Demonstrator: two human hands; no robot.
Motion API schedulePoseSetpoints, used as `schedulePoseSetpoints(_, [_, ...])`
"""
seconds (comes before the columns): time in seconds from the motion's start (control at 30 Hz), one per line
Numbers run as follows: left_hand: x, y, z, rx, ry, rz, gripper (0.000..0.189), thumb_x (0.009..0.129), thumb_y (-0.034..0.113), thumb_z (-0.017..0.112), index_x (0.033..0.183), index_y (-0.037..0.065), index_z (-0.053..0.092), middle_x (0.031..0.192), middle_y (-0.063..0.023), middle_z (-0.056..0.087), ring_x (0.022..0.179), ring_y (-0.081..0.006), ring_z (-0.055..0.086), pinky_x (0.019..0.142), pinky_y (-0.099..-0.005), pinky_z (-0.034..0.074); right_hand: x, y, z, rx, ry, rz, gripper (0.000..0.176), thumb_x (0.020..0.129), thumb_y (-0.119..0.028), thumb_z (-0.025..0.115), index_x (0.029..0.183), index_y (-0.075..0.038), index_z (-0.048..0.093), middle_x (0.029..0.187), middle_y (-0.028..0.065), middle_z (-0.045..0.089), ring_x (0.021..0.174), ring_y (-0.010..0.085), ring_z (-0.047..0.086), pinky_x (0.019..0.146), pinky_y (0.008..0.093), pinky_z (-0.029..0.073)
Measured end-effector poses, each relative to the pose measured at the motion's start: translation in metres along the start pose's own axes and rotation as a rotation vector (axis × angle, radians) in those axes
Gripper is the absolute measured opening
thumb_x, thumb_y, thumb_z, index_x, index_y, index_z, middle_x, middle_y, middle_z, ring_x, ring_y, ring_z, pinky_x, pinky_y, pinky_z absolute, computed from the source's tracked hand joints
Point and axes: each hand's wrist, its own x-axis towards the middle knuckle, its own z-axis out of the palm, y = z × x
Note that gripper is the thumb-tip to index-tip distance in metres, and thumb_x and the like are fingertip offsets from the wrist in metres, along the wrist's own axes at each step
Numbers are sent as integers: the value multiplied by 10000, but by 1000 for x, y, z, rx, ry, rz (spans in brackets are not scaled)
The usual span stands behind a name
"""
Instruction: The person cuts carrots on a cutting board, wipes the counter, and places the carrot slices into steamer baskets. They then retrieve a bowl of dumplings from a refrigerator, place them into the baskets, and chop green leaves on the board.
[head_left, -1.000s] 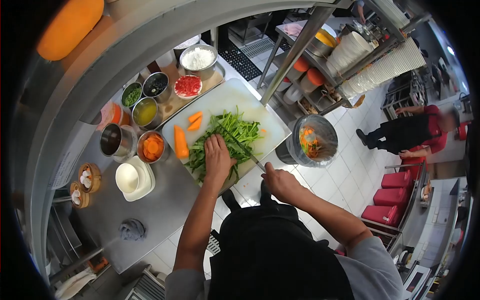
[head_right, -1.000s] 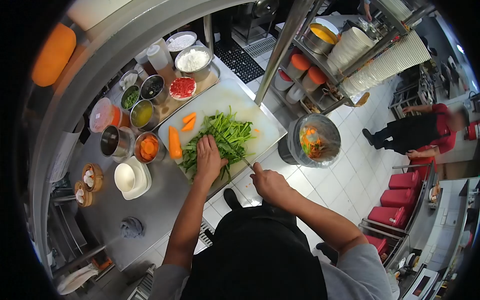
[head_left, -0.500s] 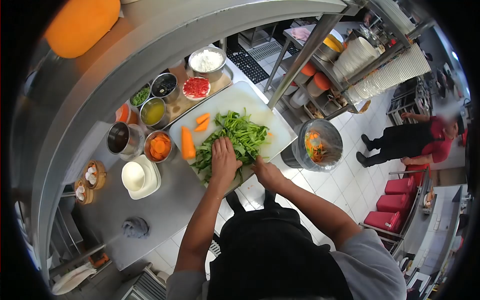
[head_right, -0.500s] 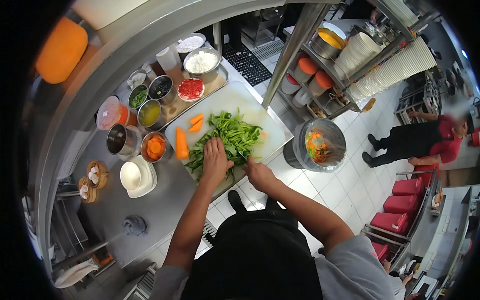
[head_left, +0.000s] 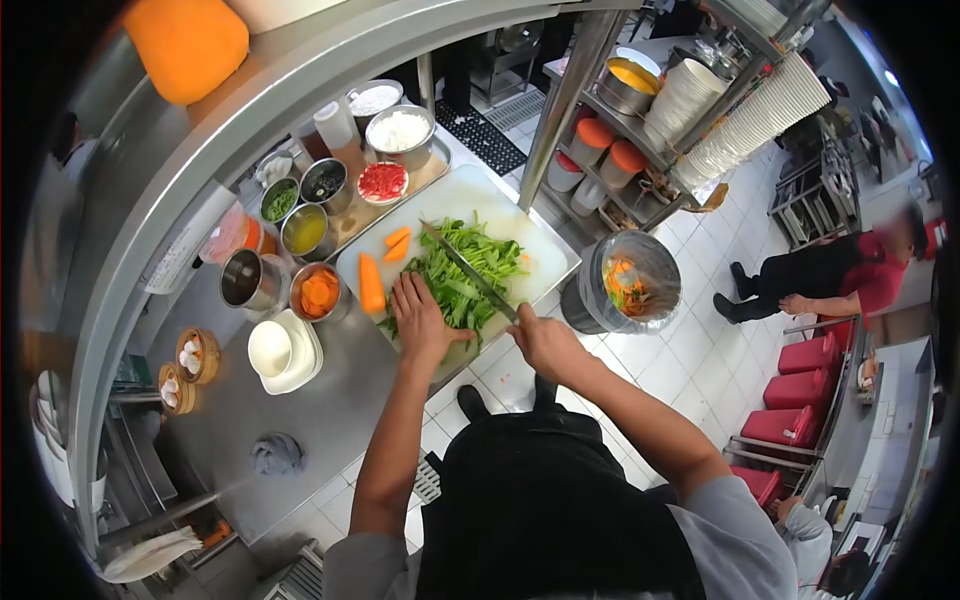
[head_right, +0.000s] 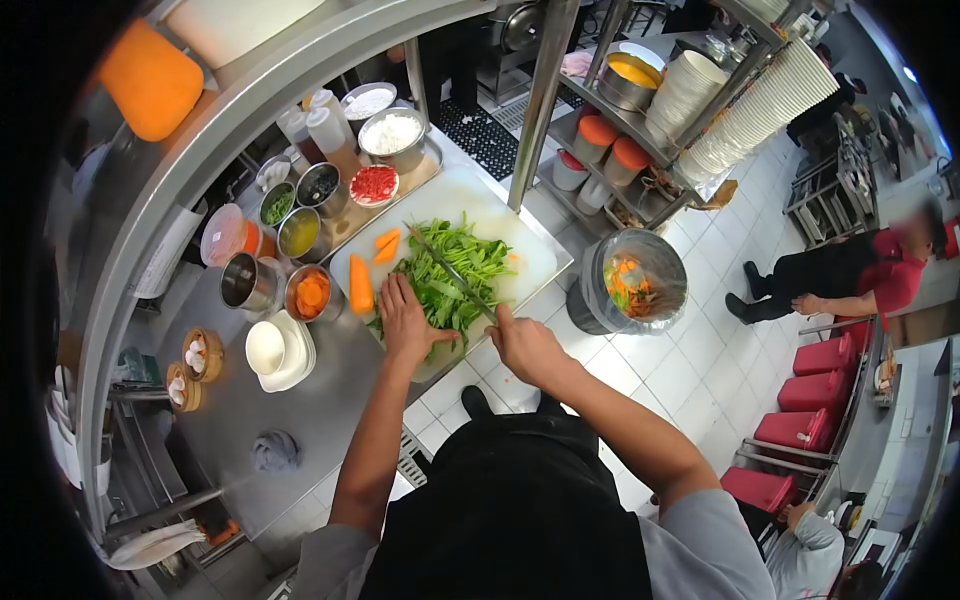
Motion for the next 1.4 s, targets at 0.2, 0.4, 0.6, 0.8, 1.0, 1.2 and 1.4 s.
schedulePoseSetpoints(0.2, [-3, -6, 5, -28, 19, -30, 1362, 452, 480, 978, 1452, -145, 297, 1509, -304, 356, 1441, -437, 301, 1208, -509, 255, -24, -13, 18, -73, -66, -17, 297, 1025, -260, 531, 1117, 5, 435, 710, 256, 655, 696, 484, 653, 624, 574, 518])
schedulePoseSetpoints(0.4, [-2, -9, 25, -3, -38, -4, 1242, 530, 399, 964, 1446, -133, 315, 1506, -299, 359, 1428, -443, 323, 1207, -500, 273, -15, -5, 45, -113, -150, 56, 329, 1015, -251, 544, 1165, 15, 423, 728, 269, 662, 691, 483, 658, 612, 581, 519])
schedulePoseSetpoints(0.6, [-7, -11, 26, 15, -35, 40, 1150, 608, 379, 931, 1449, -120, 325, 1514, -287, 362, 1422, -447, 333, 1205, -499, 274, 16, 14, 79, -20, -106, -32, 357, 1004, -235, 554, 1189, 35, 413, 742, 281, 664, 720, 479, 674, 625, 574, 526])
schedulePoseSetpoints(0.8, [-17, -12, 27, -9, 27, 83, 1004, 708, 310, 888, 1441, -110, 346, 1499, -271, 371, 1404, -431, 350, 1183, -489, 302, 34, 38, 87, 68, -122, -86, 403, 1000, -234, 545, 1205, 97, 443, 782, 296, 668, 733, 490, 661, 656, 575, 515])
schedulePoseSetpoints(1.0, [-12, -12, 21, 2, 129, -47, 1013, 716, 239, 888, 1485, -93, 318, 1475, -261, 365, 1391, -425, 353, 1157, -471, 347, 15, 22, 47, 38, -125, -85, 482, 1006, -278, 546, 1250, 123, 434, 807, 311, 666, 755, 507, 652, 675, 567, 516])
schedulePoseSetpoints(1.2, [-32, -7, -11, -86, 173, -8, 1094, 682, 244, 913, 1503, -112, 284, 1498, -310, 328, 1424, -455, 308, 1198, -498, 287, 12, 57, -36, 62, -66, -49, 401, 1004, -294, 558, 1262, 1, 474, 846, 298, 669, 828, 500, 650, 731, 569, 524])
schedulePoseSetpoints(1.4, [-81, 15, -59, -192, 297, 141, 899, 793, 230, 833, 1492, -75, 356, 1544, -287, 310, 1420, -454, 327, 1188, -519, 288, 83, 122, -30, -116, 224, -105, 393, 979, -255, 566, 1295, -26, 520, 1050, 305, 637, 866, 476, 670, 754, 565, 544])
